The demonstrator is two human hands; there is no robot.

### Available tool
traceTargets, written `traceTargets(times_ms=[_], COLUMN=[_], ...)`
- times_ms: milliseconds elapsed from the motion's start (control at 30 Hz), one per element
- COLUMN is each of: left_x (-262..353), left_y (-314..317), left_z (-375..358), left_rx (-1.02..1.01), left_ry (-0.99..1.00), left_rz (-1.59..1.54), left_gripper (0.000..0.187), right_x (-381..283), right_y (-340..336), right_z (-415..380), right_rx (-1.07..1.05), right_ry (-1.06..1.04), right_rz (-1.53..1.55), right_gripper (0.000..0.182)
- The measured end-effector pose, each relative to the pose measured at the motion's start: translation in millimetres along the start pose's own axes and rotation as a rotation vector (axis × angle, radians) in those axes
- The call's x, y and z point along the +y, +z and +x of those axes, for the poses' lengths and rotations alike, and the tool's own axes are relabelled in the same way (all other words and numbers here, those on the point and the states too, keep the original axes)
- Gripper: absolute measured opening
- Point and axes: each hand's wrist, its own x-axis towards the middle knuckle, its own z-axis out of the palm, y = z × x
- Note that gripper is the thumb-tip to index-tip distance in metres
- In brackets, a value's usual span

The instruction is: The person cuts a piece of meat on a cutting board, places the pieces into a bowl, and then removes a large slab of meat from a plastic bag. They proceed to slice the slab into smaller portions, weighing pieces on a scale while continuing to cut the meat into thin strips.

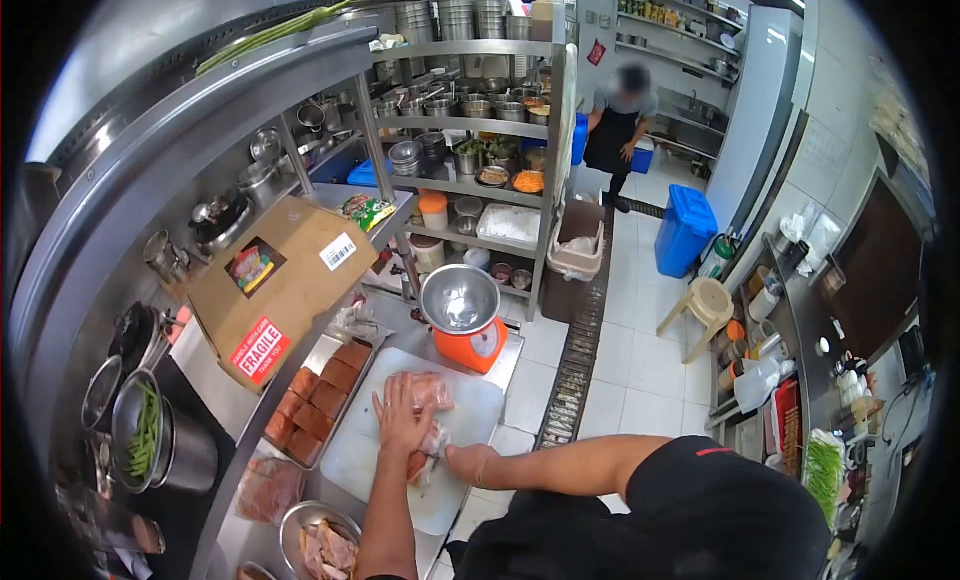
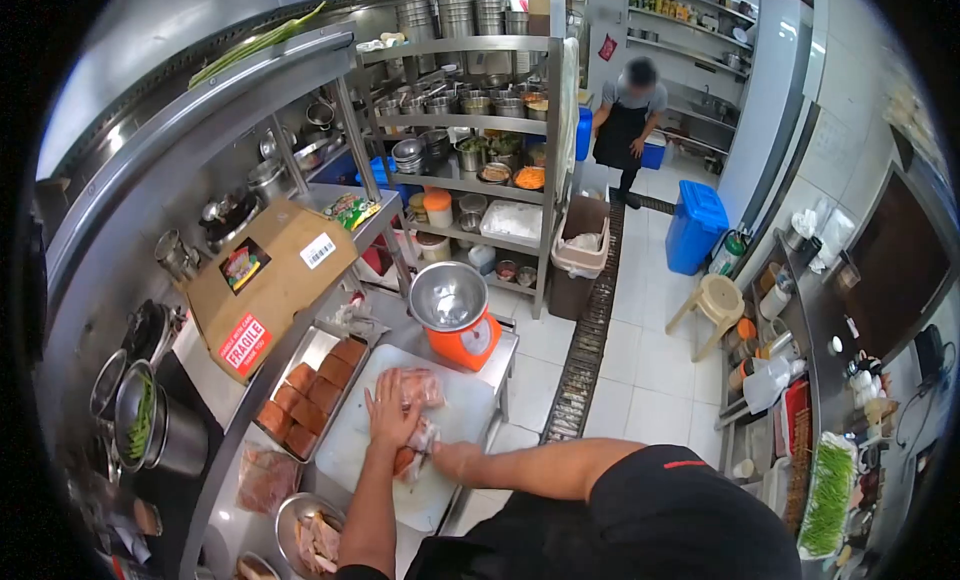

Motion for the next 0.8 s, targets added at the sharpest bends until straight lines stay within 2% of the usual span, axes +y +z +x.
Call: traceTargets(times_ms=[33,133,233,333,433,533,633,733,800], left_x=[-1.3,-0.1,2.6,14.6,12.7,24.5,49.1,38.1,40.3], left_y=[-3.6,-2.7,-6.4,-12.6,-4.2,-4.4,-5.7,22.5,28.0], left_z=[-6.8,-5.0,-6.0,-6.8,-12.0,-23.8,-60.9,-112.0,-134.8], left_rx=[-0.025,-0.047,-0.002,0.002,0.143,0.259,0.451,0.443,0.331], left_ry=[-0.002,0.000,-0.020,-0.077,-0.085,-0.133,-0.340,-0.562,-0.525], left_rz=[0.004,-0.016,-0.003,0.061,0.194,0.234,0.097,0.055,0.092], left_gripper=[0.086,0.086,0.083,0.078,0.074,0.073,0.071,0.071,0.073], right_x=[3.1,-14.5,-25.1,-13.3,-11.9,-11.2,-5.2,-0.4,-0.6], right_y=[19.0,3.1,-16.2,0.9,3.2,5.6,0.2,-2.5,-2.9], right_z=[10.2,17.1,-3.3,6.0,3.7,1.4,-7.7,-18.1,-17.3], right_rx=[0.024,-0.024,-0.006,0.046,0.085,0.118,0.106,0.144,0.139], right_ry=[0.034,-0.100,-0.065,-0.130,-0.180,-0.169,-0.157,-0.188,-0.191], right_rz=[0.090,0.078,0.113,0.109,0.032,0.093,0.162,0.146,0.096], right_gripper=[0.041,0.048,0.050,0.051,0.049,0.045,0.046,0.041,0.032])
